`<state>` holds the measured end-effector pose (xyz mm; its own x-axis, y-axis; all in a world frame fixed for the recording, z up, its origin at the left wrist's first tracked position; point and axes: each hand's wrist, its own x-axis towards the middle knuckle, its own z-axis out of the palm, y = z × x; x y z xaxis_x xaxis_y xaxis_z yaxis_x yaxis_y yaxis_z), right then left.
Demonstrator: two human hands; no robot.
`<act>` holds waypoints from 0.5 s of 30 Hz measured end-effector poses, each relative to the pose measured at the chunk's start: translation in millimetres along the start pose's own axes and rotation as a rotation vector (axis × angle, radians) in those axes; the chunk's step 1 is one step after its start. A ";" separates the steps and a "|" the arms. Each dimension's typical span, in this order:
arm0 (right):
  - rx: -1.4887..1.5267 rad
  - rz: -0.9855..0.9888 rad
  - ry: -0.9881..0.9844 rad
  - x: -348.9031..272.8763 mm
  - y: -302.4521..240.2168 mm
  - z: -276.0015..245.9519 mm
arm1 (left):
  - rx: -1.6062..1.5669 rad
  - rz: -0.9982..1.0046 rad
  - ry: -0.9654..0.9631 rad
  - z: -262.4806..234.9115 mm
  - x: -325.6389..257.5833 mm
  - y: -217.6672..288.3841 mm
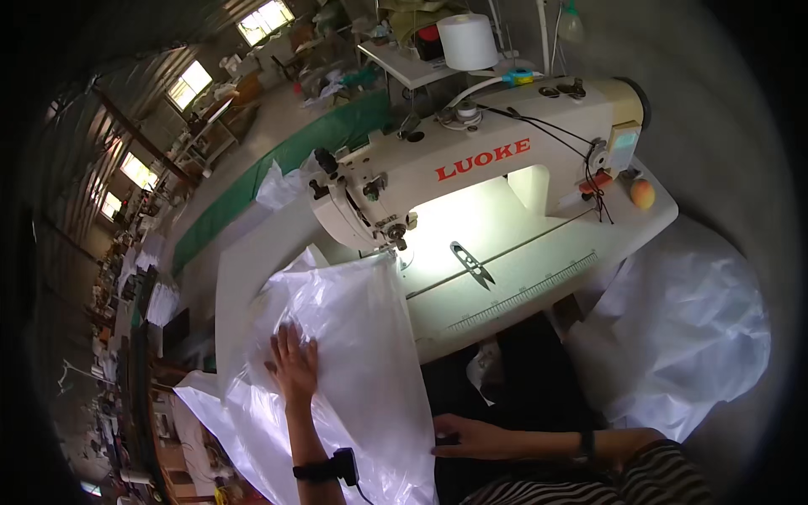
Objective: Sewing a large piece of white fabric using an industrial sewing machine.
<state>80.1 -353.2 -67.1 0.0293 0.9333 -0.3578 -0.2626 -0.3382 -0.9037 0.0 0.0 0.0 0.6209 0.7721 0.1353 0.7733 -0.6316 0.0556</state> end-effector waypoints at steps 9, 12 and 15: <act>0.153 0.214 0.020 -65.5 7.9 -29.8 | 0.040 -0.089 0.064 -4.1 -9.3 -72.2; 0.105 0.172 0.160 -88.9 -20.7 -39.3 | 0.053 -0.147 0.095 -6.9 -15.8 -83.1; 0.145 0.100 0.229 -73.7 -29.6 -28.3 | -0.460 0.209 0.403 -70.1 -70.9 1.4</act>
<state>113.0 -415.3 -20.7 0.2091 0.8389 -0.5025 -0.4103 -0.3912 -0.8238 -51.9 -60.5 59.8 0.5867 0.5990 0.5449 0.4517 -0.8006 0.3938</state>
